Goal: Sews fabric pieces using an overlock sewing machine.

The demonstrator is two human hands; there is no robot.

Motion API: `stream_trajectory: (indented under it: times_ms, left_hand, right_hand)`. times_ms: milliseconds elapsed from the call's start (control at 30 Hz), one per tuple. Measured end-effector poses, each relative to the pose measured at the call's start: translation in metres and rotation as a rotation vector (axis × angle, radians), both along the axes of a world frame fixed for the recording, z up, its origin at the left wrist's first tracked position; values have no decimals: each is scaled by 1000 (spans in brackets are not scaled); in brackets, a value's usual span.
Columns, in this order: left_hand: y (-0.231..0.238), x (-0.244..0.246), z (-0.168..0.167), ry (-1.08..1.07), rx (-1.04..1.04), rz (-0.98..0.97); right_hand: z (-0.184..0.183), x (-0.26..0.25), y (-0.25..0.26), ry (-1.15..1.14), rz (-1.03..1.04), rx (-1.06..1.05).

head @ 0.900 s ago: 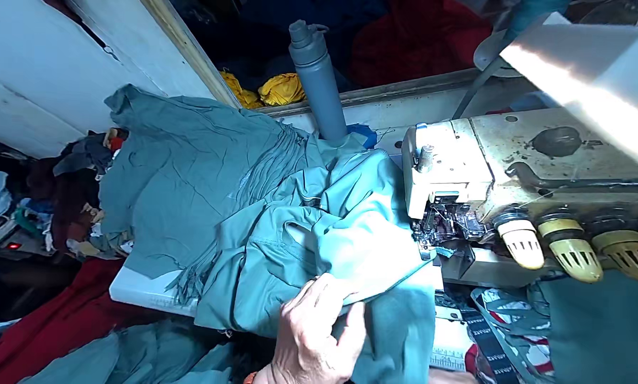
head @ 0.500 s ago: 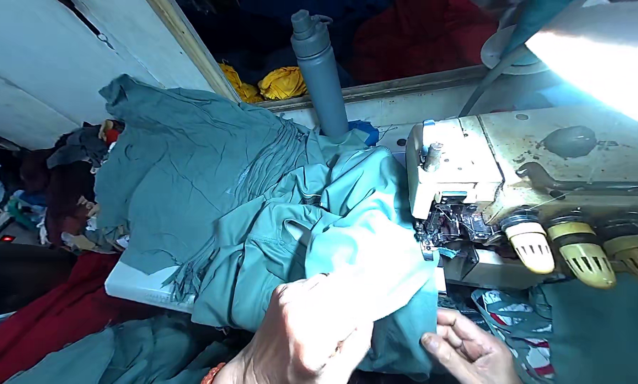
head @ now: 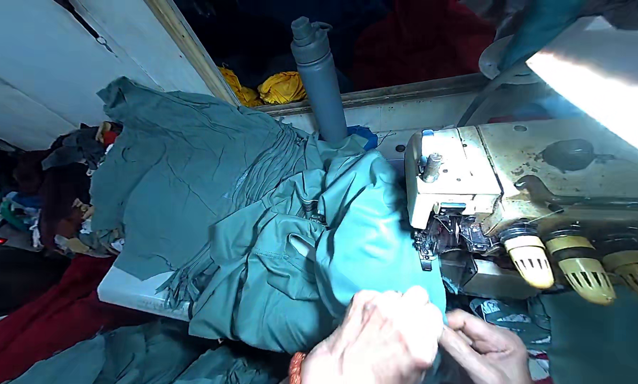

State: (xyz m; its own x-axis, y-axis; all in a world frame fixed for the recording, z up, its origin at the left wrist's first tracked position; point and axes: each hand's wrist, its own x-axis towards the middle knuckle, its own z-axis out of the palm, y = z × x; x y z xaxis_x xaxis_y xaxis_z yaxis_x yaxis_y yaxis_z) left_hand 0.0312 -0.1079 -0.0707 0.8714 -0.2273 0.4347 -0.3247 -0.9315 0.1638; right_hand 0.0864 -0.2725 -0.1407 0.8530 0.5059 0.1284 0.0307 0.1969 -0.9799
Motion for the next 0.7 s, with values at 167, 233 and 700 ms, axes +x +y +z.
stream_trajectory:
  times_ms: [167,233,700]
  left_hand:
    - [5,2,1,22,-41,104]
    - [7,-9,4,63,-78,96]
    - [-5,3,-13,-70,-52,129]
  right_hand:
    - [1,2,3,-21,-15,12]
    - [1,-1,-5,14,38,19]
    - [1,1,7,-12,-14,23]
